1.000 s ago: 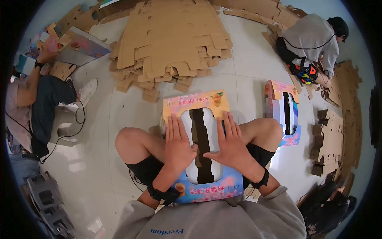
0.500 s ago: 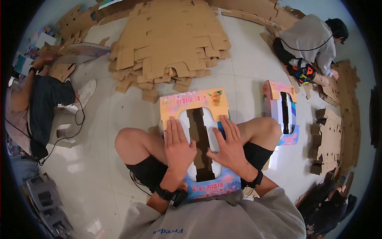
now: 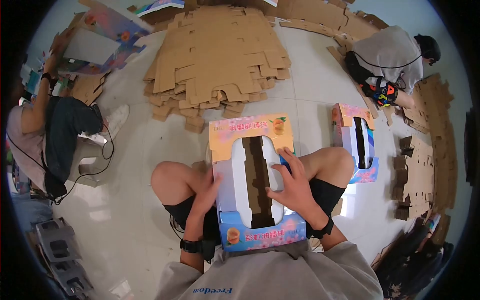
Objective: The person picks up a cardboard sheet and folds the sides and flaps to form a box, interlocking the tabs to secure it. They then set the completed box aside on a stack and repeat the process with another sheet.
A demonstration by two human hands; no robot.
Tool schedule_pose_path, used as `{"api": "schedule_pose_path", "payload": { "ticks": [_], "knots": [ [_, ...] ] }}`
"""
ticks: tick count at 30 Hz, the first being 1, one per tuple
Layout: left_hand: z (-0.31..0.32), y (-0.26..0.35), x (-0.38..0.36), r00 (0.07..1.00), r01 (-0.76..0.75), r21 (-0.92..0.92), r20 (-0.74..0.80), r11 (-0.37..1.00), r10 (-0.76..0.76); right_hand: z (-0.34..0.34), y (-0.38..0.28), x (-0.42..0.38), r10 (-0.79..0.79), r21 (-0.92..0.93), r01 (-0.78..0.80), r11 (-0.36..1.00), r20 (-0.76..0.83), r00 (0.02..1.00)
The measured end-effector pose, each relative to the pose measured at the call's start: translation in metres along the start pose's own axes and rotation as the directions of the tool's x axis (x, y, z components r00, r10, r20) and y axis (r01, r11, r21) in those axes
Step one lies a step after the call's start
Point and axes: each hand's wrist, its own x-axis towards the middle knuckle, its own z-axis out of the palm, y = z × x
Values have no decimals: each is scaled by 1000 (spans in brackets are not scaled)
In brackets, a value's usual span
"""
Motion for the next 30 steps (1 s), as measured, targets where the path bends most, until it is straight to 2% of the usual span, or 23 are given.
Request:
{"api": "schedule_pose_path", "payload": {
  "ticks": [2, 5, 8, 9, 10, 12, 13, 14, 15, 17, 18, 20, 22, 23, 24, 25, 27, 30],
  "knots": [
    [5, -9, -12, 992, -69, 62, 108, 996, 62, -1, 4, -2, -16, 17, 16, 1000, -1, 1000],
    [-19, 44, -7, 948, 237, -257, 270, 937, -166, -17, 16, -5, -14, 217, 0, 976, 62, 998],
    [-40, 31, -6, 917, 276, -274, 363, 921, -167, -40, 13, -32, -69, 528, -114, 841, 315, 947],
    [-32, 52, -14, 859, 468, -256, 358, 846, -366, -43, 1, -38, -122, 551, -139, 823, 411, 903],
    [-23, 58, -21, 900, 361, -171, 323, 917, -294, -48, -11, -46, -172, 564, -172, 808, 504, 846],
    [-1, 61, -33, 950, 120, 5, 288, 993, -117, -55, -38, -52, -363, 581, 34, 813, 460, 811],
    [11, 65, -35, 977, 106, -93, 197, 990, -86, -51, -51, -62, -265, 553, -46, 832, 468, 843],
    [17, 69, -38, 987, 81, -114, 146, 990, -64, -48, -64, -69, -159, 523, -131, 842, 473, 866],
    [22, 74, -40, 995, 50, -136, 98, 989, -37, -54, -77, -67, -26, 452, -292, 843, 576, 817],
    [34, 88, -43, 1000, -11, -184, -16, 983, 8, -68, -98, -56, 72, 433, -291, 853, 454, 888],
    [41, 98, -41, 993, -102, -214, -72, 971, 89, -72, -104, -53, 125, 425, -299, 854, 391, 912],
    [59, 125, -37, 982, -150, -336, -160, 930, 101, -80, -104, -43, 66, 258, -123, 958, 218, 974],
    [86, 133, -32, 940, -290, -200, -241, 936, 240, -98, -107, -19, -48, 35, 47, 998, 33, 998],
    [99, 137, -31, 909, -353, -126, -282, 927, 307, -102, -107, -9, -16, -50, 16, 999, 6, 1000],
    [107, 149, -30, 910, -381, -159, -241, 911, 338, -105, -107, -1, 15, -131, -17, 991, -20, 1000],
    [114, 168, -27, 908, -404, -193, -200, 894, 367, -110, -108, 3, 79, -72, -79, 994, -3, 997],
    [119, 183, -13, 883, -468, -325, -142, 822, 447, -125, -106, 11, 61, -110, -71, 991, -93, 994],
    [120, 212, -5, 939, -308, -500, -21, 809, 344, -162, -97, 23, 40, -58, -54, 997, -216, 976]
  ]
}}
